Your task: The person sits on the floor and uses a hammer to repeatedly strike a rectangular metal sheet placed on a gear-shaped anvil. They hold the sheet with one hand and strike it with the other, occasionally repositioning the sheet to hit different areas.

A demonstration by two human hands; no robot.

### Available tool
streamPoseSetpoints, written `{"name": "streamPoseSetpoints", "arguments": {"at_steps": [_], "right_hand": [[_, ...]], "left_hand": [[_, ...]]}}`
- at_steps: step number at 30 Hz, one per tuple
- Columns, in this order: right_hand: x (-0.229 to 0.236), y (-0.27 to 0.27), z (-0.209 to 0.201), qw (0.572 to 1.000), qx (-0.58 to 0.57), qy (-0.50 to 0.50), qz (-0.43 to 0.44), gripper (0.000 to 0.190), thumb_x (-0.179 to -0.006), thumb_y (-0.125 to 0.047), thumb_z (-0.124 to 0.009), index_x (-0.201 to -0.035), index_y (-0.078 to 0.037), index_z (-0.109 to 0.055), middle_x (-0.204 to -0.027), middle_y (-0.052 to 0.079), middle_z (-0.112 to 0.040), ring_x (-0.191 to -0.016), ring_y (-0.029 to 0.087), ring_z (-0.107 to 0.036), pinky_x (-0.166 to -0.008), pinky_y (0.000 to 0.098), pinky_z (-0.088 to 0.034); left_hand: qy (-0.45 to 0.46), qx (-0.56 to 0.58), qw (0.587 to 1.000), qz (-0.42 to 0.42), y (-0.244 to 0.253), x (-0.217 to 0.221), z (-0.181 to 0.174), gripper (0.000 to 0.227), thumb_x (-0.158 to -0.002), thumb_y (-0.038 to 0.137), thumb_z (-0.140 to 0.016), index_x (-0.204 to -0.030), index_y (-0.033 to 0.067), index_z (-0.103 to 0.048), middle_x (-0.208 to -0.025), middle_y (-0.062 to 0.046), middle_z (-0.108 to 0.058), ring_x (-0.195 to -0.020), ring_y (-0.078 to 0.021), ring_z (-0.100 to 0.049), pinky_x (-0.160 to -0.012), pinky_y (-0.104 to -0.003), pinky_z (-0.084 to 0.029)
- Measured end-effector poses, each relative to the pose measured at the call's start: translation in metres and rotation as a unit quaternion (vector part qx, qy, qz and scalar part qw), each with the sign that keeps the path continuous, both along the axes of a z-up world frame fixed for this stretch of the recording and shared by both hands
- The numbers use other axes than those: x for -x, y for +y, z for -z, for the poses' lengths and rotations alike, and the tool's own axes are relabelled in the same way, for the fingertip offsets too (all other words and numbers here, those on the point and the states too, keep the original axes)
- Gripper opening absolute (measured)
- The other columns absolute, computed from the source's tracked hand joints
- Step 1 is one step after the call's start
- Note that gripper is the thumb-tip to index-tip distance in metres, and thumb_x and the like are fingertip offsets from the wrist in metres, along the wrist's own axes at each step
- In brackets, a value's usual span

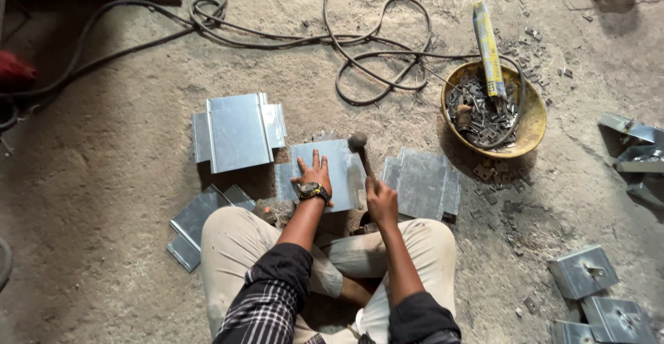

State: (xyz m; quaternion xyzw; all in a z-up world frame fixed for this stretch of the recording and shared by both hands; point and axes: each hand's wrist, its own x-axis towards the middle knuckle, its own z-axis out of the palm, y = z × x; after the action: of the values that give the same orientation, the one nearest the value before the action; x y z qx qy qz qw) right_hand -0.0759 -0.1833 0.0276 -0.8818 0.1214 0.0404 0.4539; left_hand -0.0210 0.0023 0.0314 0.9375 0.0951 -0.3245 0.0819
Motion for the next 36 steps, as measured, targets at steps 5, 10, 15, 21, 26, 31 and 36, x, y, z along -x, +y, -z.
{"name": "streamPoseSetpoints", "arguments": {"at_steps": [5, 10, 15, 21, 26, 31, 36], "right_hand": [[0.005, -0.002, 0.009, 0.979, -0.062, -0.194, -0.016, 0.034, -0.101, -0.031, -0.056, -0.087, -0.002, -0.068, -0.059, 0.009, -0.058, -0.051, 0.016, -0.049, -0.048, 0.0380, -0.037], [-0.006, 0.009, 0.027, 0.995, 0.022, 0.095, -0.017, 0.045, -0.103, -0.044, -0.052, -0.088, -0.006, -0.069, -0.057, 0.005, -0.059, -0.046, 0.018, -0.050, -0.044, 0.0393, -0.039], [0.005, -0.001, 0.038, 0.999, -0.046, -0.011, 0.001, 0.050, -0.108, -0.048, -0.049, -0.091, -0.006, -0.069, -0.058, 0.006, -0.055, -0.050, 0.020, -0.048, -0.047, 0.0405, -0.036], [-0.006, 0.009, 0.038, 0.999, 0.020, -0.036, 0.009, 0.048, -0.101, -0.050, -0.056, -0.092, -0.006, -0.072, -0.065, 0.008, -0.063, -0.057, 0.021, -0.058, -0.054, 0.0405, -0.045], [0.013, -0.005, 0.014, 0.999, -0.040, -0.021, 0.005, 0.043, -0.107, -0.040, -0.052, -0.091, -0.003, -0.069, -0.067, 0.015, -0.061, -0.056, 0.026, -0.053, -0.054, 0.0435, -0.040], [0.011, 0.001, -0.026, 0.965, -0.101, -0.244, -0.008, 0.031, -0.099, -0.024, -0.051, -0.085, -0.001, -0.064, -0.059, 0.010, -0.059, -0.052, 0.018, -0.058, -0.052, 0.0339, -0.044], [0.015, 0.014, -0.008, 0.987, -0.091, -0.132, 0.009, 0.033, -0.102, -0.028, -0.053, -0.088, -0.001, -0.067, -0.058, 0.012, -0.057, -0.050, 0.021, -0.055, -0.050, 0.0393, -0.040]], "left_hand": [[-0.011, 0.000, 1.000, 0.006, -0.006, 0.006, 0.003, 0.157, -0.046, 0.031, -0.106, -0.165, 0.0305, -0.004, -0.172, 0.003, 0.017, -0.155, -0.0478, 0.003, -0.107, -0.077, -0.035], [-0.016, 0.005, 1.000, 0.005, -0.006, 0.007, -0.004, 0.155, -0.047, 0.030, -0.106, -0.165, 0.0293, -0.006, -0.172, 0.003, 0.015, -0.155, -0.0480, 0.002, -0.107, -0.078, -0.035], [-0.028, 0.007, 1.000, 0.006, -0.003, 0.004, -0.002, 0.153, -0.047, 0.029, -0.106, -0.165, 0.0287, -0.008, -0.173, 0.002, 0.014, -0.155, -0.0487, 0.002, -0.107, -0.079, -0.034], [-0.013, 0.018, 1.000, -0.003, -0.002, 0.005, -0.004, 0.153, -0.048, 0.031, -0.106, -0.165, 0.0296, -0.006, -0.172, 0.005, 0.015, -0.156, -0.0458, 0.003, -0.108, -0.078, -0.033], [-0.057, 0.006, 0.998, 0.008, 0.001, -0.001, 0.002, 0.151, -0.049, 0.032, -0.105, -0.165, 0.0307, -0.008, -0.172, 0.006, 0.014, -0.156, -0.0446, 0.001, -0.109, -0.075, -0.035], [-0.008, -0.026, 1.000, -0.016, 0.002, -0.022, -0.017, 0.150, -0.054, 0.043, -0.102, -0.166, 0.0302, -0.003, -0.172, 0.005, 0.014, -0.156, -0.0481, 0.003, -0.108, -0.075, -0.037], [-0.011, -0.041, 0.999, -0.001, 0.000, -0.012, -0.009, 0.150, -0.054, 0.046, -0.102, -0.166, 0.0302, -0.003, -0.172, 0.005, 0.015, -0.155, -0.0474, 0.001, -0.108, -0.073, -0.038]]}}
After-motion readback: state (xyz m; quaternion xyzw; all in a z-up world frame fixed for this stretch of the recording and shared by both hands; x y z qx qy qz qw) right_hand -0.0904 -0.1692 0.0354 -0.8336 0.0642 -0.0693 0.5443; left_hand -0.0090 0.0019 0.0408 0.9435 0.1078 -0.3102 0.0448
